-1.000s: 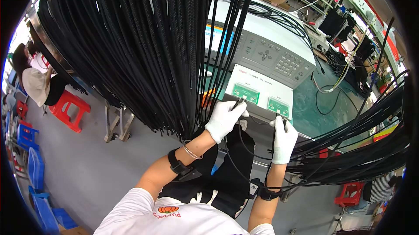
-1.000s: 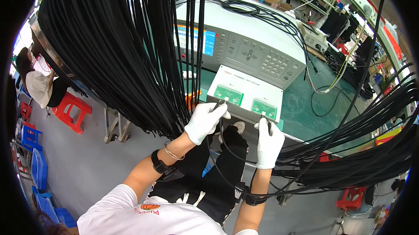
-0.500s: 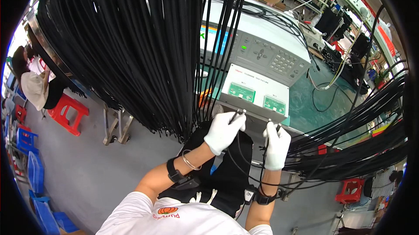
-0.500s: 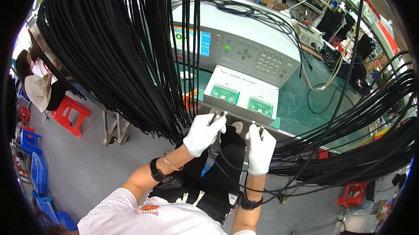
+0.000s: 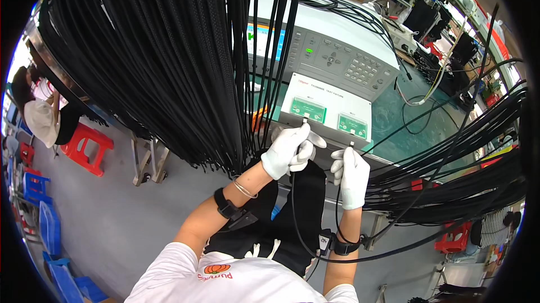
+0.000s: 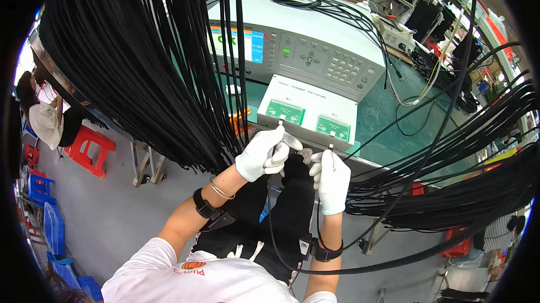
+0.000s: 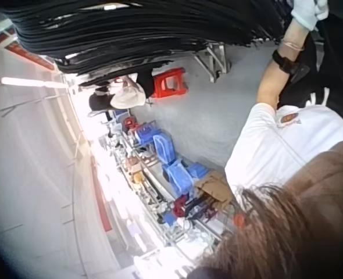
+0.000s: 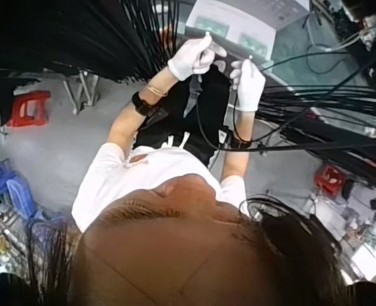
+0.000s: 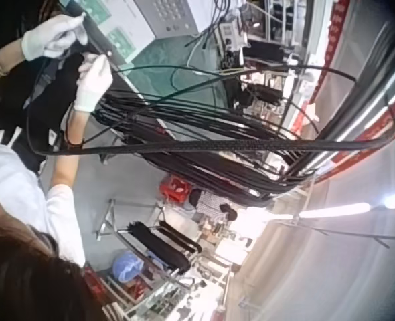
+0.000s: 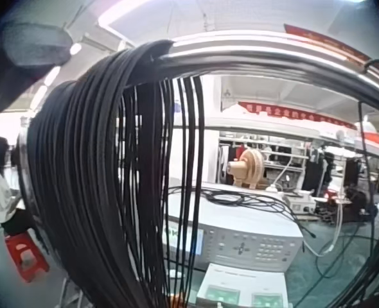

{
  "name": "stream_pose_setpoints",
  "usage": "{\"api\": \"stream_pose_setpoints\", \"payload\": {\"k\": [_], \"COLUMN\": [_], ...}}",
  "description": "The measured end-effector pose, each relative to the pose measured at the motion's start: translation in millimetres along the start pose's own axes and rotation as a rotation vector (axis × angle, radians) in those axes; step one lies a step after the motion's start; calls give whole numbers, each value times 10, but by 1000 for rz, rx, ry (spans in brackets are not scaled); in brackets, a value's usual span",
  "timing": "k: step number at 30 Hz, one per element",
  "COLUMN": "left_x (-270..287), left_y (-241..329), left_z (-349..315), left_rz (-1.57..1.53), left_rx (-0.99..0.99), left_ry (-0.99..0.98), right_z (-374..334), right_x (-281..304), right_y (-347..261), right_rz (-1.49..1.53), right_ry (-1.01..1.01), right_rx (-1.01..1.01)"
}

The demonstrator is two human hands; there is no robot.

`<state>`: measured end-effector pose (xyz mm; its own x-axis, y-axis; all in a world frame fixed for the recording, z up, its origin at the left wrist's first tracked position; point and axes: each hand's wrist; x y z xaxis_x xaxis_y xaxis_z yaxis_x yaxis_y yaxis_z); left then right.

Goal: Testing the electrical connectivity of cables using a test machine in a factory.

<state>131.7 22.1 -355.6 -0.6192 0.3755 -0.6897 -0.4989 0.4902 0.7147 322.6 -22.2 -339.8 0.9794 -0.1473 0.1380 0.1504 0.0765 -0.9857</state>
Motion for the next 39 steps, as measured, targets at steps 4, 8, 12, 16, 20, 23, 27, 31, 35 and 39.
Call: {"api": "stream_pose_setpoints", "payload": {"k": [4, 8, 12, 16, 20, 23, 27, 31, 35, 39], "left_x": [28, 36, 35, 41, 46, 35, -69, -305, -517, -656], "left_y": [46, 83, 119, 107, 98, 117, 60, -204, -524, -901], "left_z": [37, 43, 96, 121, 102, 96, -7, -362, -683, -557], "left_rz": [-1, -18, -97, -92, -66, -64, 199, 1328, 1614, 1629], "left_rx": [24, 7, 9, 22, -5, -12, -106, -751, -351, -720], "left_ry": [-11, -61, -78, 5, -20, -32, 221, 724, -44, -186], "right_z": [32, 67, 113, 161, 202, 212, 186, 235, 166, -393], "right_x": [-27, -23, -3, 18, 20, 5, -30, -20, 221, 686], "right_y": [17, 58, 90, 126, 120, 68, 23, 52, -84, -512], "right_rz": [58, 165, 293, 424, 475, 480, 462, 408, 124, -100], "right_ry": [-20, -48, -69, -76, -54, -39, -29, -31, -49, 631], "right_rx": [-39, -53, -73, -46, -67, -108, -51, -110, -16, 277]}}
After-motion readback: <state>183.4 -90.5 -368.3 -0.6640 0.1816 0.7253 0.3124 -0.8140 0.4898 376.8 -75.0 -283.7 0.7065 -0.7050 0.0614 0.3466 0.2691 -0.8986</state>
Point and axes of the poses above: each hand's wrist, its own z-axis towards the middle knuckle, its own x-axis out of the back of the hand, y = z × x, and after that the axes turned 6 degrees about x, right-handed
